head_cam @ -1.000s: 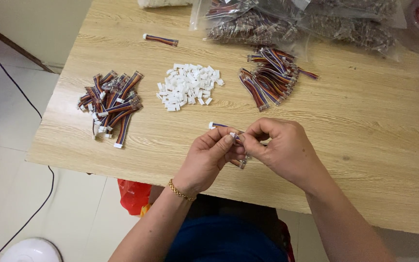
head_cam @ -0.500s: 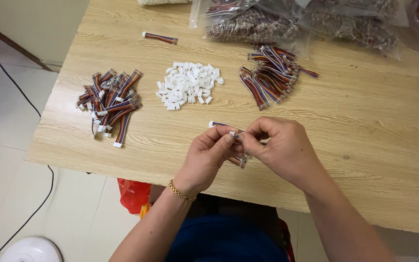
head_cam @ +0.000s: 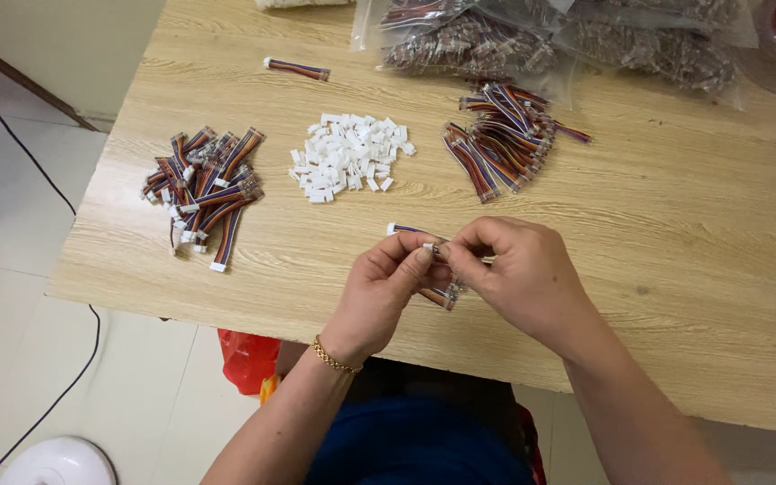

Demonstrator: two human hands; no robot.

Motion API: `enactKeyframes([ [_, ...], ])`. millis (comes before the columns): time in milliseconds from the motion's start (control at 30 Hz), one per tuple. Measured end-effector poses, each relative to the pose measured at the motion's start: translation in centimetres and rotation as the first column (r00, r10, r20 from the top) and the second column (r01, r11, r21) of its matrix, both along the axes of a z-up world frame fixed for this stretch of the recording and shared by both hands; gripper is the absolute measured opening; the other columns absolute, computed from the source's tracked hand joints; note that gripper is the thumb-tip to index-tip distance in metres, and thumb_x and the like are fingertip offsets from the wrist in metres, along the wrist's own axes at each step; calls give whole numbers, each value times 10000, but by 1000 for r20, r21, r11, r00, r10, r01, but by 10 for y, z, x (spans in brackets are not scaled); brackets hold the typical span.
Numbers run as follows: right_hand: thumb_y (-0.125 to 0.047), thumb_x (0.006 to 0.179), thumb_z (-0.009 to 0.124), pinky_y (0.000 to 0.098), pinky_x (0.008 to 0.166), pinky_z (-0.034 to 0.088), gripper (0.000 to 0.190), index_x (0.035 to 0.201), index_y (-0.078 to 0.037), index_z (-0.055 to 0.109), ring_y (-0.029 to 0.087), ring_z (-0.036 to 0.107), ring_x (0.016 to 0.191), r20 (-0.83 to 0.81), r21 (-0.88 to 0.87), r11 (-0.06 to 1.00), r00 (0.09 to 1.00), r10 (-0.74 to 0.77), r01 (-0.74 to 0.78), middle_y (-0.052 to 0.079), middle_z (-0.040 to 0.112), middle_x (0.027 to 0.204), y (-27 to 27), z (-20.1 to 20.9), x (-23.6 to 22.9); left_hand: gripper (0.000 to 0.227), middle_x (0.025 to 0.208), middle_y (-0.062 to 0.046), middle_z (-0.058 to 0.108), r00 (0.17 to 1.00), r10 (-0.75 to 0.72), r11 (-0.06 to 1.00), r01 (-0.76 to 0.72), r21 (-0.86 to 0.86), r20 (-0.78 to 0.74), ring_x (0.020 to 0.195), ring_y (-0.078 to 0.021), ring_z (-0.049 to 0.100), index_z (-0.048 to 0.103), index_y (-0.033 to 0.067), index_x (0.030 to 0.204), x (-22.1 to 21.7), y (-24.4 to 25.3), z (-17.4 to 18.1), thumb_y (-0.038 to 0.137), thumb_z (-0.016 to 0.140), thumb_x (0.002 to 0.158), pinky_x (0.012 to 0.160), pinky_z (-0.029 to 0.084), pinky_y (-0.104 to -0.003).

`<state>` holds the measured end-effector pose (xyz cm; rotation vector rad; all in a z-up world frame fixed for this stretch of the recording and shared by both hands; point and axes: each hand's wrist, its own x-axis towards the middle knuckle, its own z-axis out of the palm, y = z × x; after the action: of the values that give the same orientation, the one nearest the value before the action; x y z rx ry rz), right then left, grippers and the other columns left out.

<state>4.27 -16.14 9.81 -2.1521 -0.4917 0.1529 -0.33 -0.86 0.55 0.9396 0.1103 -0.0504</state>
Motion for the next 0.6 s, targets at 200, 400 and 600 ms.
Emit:
enactKeyframes([
  [200,-90,828,681,368,640,543,80,758,-51,687,257,692,670,-4,1,999,999,45,-45,139,683,650,0,2,2,176,923,-125,677,998,-51,998,50,-36,-32,808,-209,718,584,-33,1076,2,-3,-12,106,532,980,731,624,-322],
  [400,-119,825,714,318,630,541,101,730,-88,700,211,699,647,51,-41,999,999,7,-5,73,696,631,-2,-1,4,179,940,-130,683,998,-37,999,35,-39,-51,813,-201,718,591,-33,1081,0,-5,-6,100,535,975,726,624,-307],
  [600,-98,794,730,327,636,540,67,741,-63,709,193,689,650,-24,15,1000,1000,13,-12,97,700,632,-3,-3,4,190,947,-140,690,998,-46,996,42,-75,-53,805,-207,719,597,-33,1092,3,-5,-12,104,556,967,720,625,-310],
])
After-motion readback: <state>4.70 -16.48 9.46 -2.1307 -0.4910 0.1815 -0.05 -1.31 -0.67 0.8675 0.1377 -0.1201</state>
